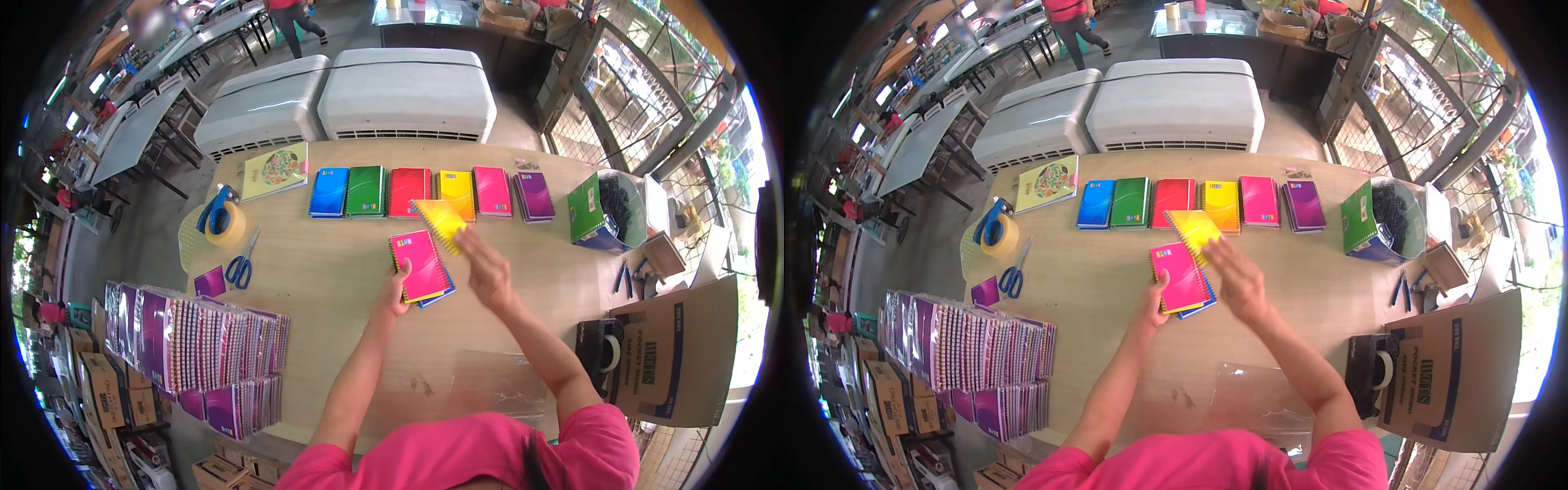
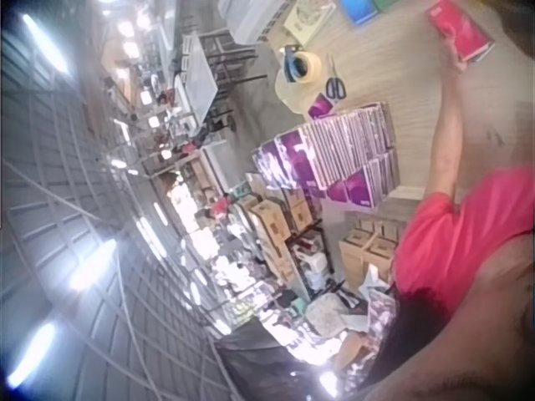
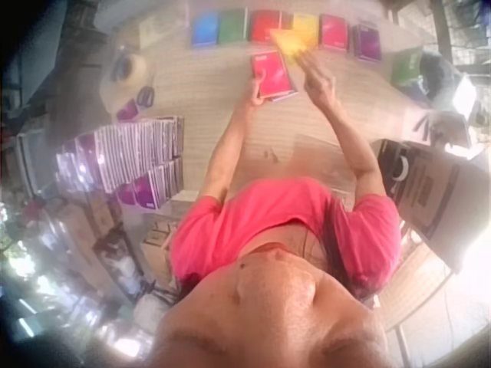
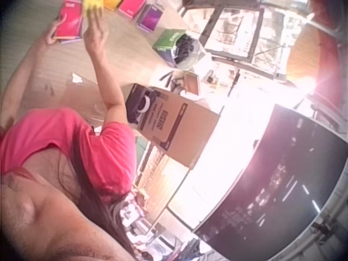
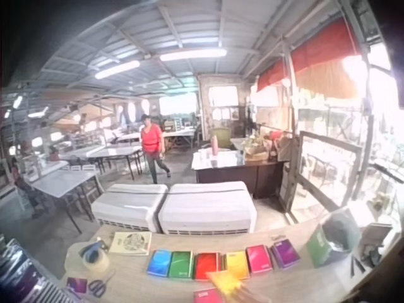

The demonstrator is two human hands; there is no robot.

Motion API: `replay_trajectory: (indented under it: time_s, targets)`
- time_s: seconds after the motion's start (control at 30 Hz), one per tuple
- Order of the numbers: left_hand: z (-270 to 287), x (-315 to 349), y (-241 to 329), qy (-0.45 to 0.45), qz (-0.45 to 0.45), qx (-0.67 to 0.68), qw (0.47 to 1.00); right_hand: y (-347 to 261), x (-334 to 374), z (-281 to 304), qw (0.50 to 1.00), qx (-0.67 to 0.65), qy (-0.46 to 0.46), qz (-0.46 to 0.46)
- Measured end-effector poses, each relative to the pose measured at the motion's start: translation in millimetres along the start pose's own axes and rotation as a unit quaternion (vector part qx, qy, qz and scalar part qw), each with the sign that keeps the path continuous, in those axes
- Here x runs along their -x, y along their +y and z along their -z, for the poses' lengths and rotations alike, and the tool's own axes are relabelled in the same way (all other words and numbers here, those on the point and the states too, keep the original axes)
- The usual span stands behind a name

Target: The person selects several colored notebooks, stacks them together, inserts the stack into a clear plastic bag, and seals the bag with tape from a dispenser.

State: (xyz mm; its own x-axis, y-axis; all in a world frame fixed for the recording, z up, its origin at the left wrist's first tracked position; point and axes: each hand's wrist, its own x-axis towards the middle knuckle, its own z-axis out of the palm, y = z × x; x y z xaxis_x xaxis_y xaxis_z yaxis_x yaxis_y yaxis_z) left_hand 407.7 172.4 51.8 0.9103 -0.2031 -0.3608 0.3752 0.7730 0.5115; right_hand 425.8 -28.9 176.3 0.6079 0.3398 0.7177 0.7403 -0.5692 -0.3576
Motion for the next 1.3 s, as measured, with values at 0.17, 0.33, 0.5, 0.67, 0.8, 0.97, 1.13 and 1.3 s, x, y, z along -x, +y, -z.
replay_trajectory:
  time_s: [0.17, 0.33, 0.5, 0.67, 0.8, 0.97, 1.13, 1.3]
  targets:
    - [18.0, 12.7, -35.4, -0.097, 0.008, 0.104, 0.99, -52.0, 58.5, -20.7, 0.979, 0.039, -0.2, 0.018]
    - [50.1, 31.9, -41.0, -0.061, 0.053, 0.111, 0.991, -43.3, 45.0, -23.2, 0.954, -0.115, -0.211, -0.177]
    - [48.8, 35.9, -26.7, -0.009, -0.004, 0.074, 0.997, 87.8, 18.6, -53.7, 0.928, 0.031, -0.07, -0.365]
    - [51.4, 32.0, -13.9, -0.015, 0.018, 0.051, 0.998, 167.3, -14.6, -60.7, 0.915, 0.231, 0.049, -0.327]
    - [55.9, 21.2, -22.3, 0.024, -0.012, 0.019, 0.999, 132.7, -43.6, -116.5, 0.965, 0.047, -0.08, -0.245]
    - [41.2, 32.2, -14.5, 0.036, -0.037, 0.057, 0.997, 67.2, -91.9, -178.9, 0.859, 0.165, -0.191, -0.445]
    - [44.9, 35.7, 6.4, 0.023, -0.044, 0.032, 0.998, 115.1, -82.6, -188.5, 0.786, 0.084, -0.093, -0.605]
    - [48.4, 34.9, 22.9, 0.016, -0.086, 0.002, 0.996, 113.0, -73.4, -140.3, 0.861, -0.101, 0.03, -0.498]
